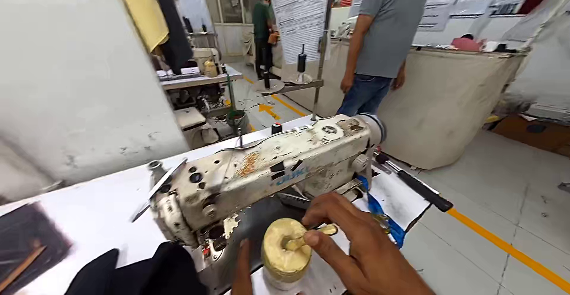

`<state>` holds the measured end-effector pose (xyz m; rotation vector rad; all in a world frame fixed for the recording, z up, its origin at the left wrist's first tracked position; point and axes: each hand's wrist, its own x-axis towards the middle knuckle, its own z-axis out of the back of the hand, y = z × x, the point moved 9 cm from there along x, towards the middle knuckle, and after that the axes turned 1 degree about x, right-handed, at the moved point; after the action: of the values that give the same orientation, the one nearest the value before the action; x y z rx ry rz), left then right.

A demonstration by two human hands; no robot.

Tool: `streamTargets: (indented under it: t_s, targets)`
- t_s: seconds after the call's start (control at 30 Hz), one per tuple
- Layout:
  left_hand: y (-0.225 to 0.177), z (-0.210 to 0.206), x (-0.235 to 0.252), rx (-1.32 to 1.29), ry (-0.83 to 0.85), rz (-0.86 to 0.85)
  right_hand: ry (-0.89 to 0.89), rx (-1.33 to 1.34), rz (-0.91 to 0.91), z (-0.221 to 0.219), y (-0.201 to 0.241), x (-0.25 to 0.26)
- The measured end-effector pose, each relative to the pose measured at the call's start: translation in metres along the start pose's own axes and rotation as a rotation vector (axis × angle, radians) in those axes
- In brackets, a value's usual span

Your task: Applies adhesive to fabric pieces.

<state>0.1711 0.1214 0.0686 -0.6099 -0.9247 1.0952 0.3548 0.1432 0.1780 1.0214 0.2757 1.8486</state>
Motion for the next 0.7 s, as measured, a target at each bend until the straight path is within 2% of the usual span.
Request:
streamTargets:
  t_s: [0.1, 0.2, 0.27, 0.37, 0.47, 0.57, 0.7]
  targets:
    - [-0.005, -0.021, 0.028, -0.115, -0.095, -0.024, 0.073, -0.152, 0.017, 0.009, 0.007, -0.002]
    - [-0.005, -0.026, 0.030, -0.053, -0.151, -0.041, 0.035, -0.234, 0.114, 0.015, 0.015, -0.004]
    - [-0.006, -0.025, 0.027, -0.024, -0.154, -0.049, 0.009, -0.267, 0.162, 0.003, 0.012, -0.003]
    - [-0.009, -0.025, 0.025, -0.022, -0.144, -0.047, 0.066, -0.262, 0.194, -0.030, -0.001, 0.000]
    - [-0.011, -0.025, 0.026, -0.032, -0.145, -0.061, 0.026, -0.262, 0.209, -0.022, -0.001, 0.001]
    - [-0.012, -0.027, 0.024, -0.028, -0.154, -0.061, -0.006, -0.240, 0.156, -0.009, -0.002, 0.000]
    - [-0.008, -0.023, 0.018, -0.085, -0.074, -0.023, 0.208, -0.021, -0.072, -0.030, -0.018, -0.013]
